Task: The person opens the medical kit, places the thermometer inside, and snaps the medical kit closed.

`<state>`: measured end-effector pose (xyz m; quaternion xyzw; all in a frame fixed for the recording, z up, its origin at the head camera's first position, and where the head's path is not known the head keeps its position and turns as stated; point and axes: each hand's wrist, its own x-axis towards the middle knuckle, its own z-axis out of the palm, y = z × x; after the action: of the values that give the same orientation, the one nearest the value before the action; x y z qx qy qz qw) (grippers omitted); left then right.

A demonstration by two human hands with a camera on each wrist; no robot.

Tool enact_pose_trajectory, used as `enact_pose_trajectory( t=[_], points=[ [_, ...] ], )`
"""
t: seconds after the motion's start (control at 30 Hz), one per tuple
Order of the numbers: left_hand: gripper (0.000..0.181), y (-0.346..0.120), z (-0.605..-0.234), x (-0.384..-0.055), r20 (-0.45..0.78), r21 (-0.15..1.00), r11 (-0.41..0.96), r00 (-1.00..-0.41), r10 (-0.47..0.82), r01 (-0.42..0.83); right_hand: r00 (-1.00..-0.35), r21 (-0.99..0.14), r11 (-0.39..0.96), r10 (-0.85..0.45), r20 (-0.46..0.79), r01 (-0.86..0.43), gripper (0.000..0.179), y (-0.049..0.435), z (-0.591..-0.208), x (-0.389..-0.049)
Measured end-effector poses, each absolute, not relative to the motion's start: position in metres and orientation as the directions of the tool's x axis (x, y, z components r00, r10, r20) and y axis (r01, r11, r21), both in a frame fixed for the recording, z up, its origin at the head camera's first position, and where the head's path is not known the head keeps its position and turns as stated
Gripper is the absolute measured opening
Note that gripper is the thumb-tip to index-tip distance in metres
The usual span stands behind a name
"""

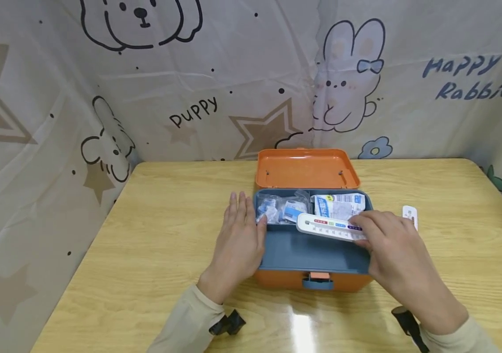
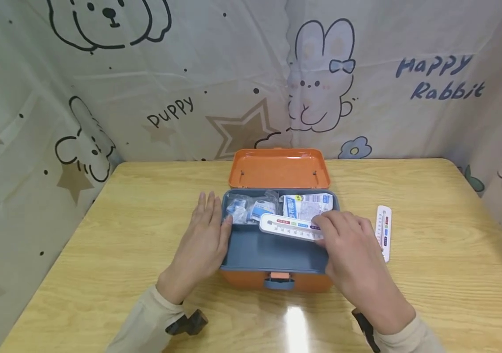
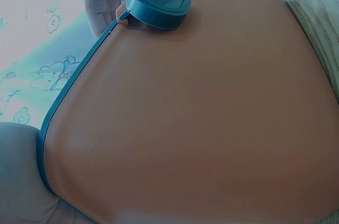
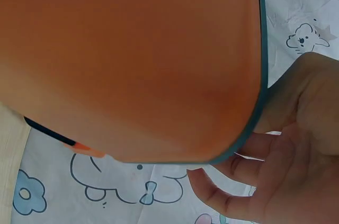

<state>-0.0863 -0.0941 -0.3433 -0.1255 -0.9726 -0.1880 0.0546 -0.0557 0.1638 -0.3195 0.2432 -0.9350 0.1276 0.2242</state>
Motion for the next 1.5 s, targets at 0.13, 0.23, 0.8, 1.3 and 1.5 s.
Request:
enact_pose_trajectory(
  t=[0.13,0.23,0.8,1.3,1.5],
  points=[
    [0.059,-0.093,-0.342,-0.090,0.174,0.358,0.892,-0.958,0.228,0.277,-0.780,-0.131,0.844,-0.407,0.475,-0.520,0.036,0.162,-0.319,-0.059],
    [0.058,-0.094,-0.343,-0.088,0.151,0.347,0.902,-0.964,0.218,0.258,-0.794,-0.140,0.843,-0.415,0.444,-0.519,0.035,0.158,-0.321,-0.058],
    [0.059,-0.092,-0.344,-0.087,0.136,0.364,0.895,-0.966,0.221,0.256,-0.801,-0.132,0.835,-0.452,0.392,-0.535,0.030,0.149,-0.322,-0.062],
    [0.059,-0.093,-0.343,-0.087,0.137,0.374,0.892,-0.966,0.220,0.256,-0.828,-0.124,0.846,-0.462,0.318,-0.519,0.029,0.143,-0.320,-0.060],
    [0.058,-0.095,-0.343,-0.086,0.145,0.371,0.891,-0.964,0.222,0.261,-0.826,-0.140,0.837,-0.469,0.314,-0.528,0.028,0.142,-0.322,-0.061]
  ],
)
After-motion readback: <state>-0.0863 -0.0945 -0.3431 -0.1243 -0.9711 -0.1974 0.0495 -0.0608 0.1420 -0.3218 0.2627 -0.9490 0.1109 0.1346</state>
